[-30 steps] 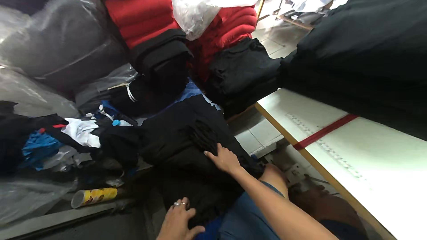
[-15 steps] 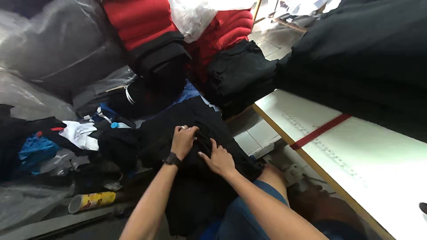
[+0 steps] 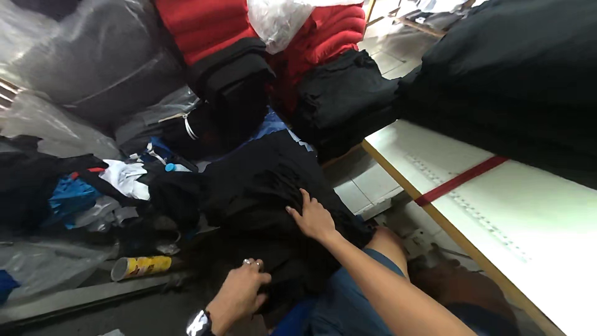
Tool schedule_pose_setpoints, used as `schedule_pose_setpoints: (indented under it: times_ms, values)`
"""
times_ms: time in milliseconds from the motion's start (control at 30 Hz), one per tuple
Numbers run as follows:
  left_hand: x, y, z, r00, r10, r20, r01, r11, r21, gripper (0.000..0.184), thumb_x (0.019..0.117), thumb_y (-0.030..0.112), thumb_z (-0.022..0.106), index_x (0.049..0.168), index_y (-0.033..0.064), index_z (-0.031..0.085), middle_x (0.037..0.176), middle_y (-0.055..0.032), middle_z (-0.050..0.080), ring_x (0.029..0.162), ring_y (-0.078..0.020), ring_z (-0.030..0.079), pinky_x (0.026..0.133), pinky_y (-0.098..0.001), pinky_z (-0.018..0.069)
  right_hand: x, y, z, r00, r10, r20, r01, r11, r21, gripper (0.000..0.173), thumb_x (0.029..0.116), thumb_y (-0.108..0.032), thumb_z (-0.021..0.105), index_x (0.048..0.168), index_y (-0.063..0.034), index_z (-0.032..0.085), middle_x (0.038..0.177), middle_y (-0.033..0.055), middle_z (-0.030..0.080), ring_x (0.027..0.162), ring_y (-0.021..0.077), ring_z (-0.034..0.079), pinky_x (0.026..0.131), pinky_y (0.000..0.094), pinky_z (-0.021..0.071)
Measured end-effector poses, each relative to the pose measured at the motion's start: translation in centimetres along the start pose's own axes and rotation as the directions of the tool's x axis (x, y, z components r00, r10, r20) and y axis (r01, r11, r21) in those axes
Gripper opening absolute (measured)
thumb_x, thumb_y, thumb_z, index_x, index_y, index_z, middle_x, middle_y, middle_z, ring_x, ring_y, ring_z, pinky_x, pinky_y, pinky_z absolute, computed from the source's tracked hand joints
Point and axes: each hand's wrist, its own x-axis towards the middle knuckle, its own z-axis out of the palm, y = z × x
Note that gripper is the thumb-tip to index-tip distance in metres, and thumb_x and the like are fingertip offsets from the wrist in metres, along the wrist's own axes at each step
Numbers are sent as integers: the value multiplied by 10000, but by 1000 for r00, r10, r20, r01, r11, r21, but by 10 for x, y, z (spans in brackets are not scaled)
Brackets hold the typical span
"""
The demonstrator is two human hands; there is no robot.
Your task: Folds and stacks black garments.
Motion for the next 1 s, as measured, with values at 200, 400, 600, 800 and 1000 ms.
schedule_pose_setpoints:
  times_ms: [200,400,600,800,1000]
  values:
    - [58,0,-156,958,231,-171,-236,972,-12,322,986,-8,548,1278,102,630,1091,-148,709,972,-320,707,885,-538,571,-5,15,-6,995,-103,12,101,988,118,911,952,-812,288,1666,-259,171,1507,232,493,1305,434,559,1029,632,471]
    - [170,-22,-138,883,268,-386,-246,963,106,310,993,55,596,1283,155,644,1101,-68,738,1075,-263,688,1037,-558,465,-1,10,0,998,-41,-42,42,999,12,1140,774,-930,481,1656,-265,200,1425,190,566,1230,395,608,966,589,522]
    - [96,18,-11,585,272,-764,-218,960,175,232,986,339,621,1158,249,747,1264,-32,697,1211,-230,635,1046,-523,482,21,-1,-9,994,95,52,-98,994,45,968,889,-784,534,1644,-308,160,1443,236,535,1195,440,624,929,613,531]
    - [37,14,63,996,-66,54,64,997,41,693,846,798,570,1191,216,726,1445,-210,537,1181,-416,624,839,-603,560,16,0,-8,995,70,64,-73,997,38,966,906,-792,496,1653,-292,141,1465,233,514,1226,433,608,952,605,524]
    - [16,5,-50,1000,17,19,-18,999,46,333,901,104,712,1223,189,732,1321,-185,631,1186,-405,628,935,-611,539,9,5,-9,997,36,64,-40,997,59,947,918,-781,490,1655,-290,155,1481,224,510,1264,430,586,989,616,498]
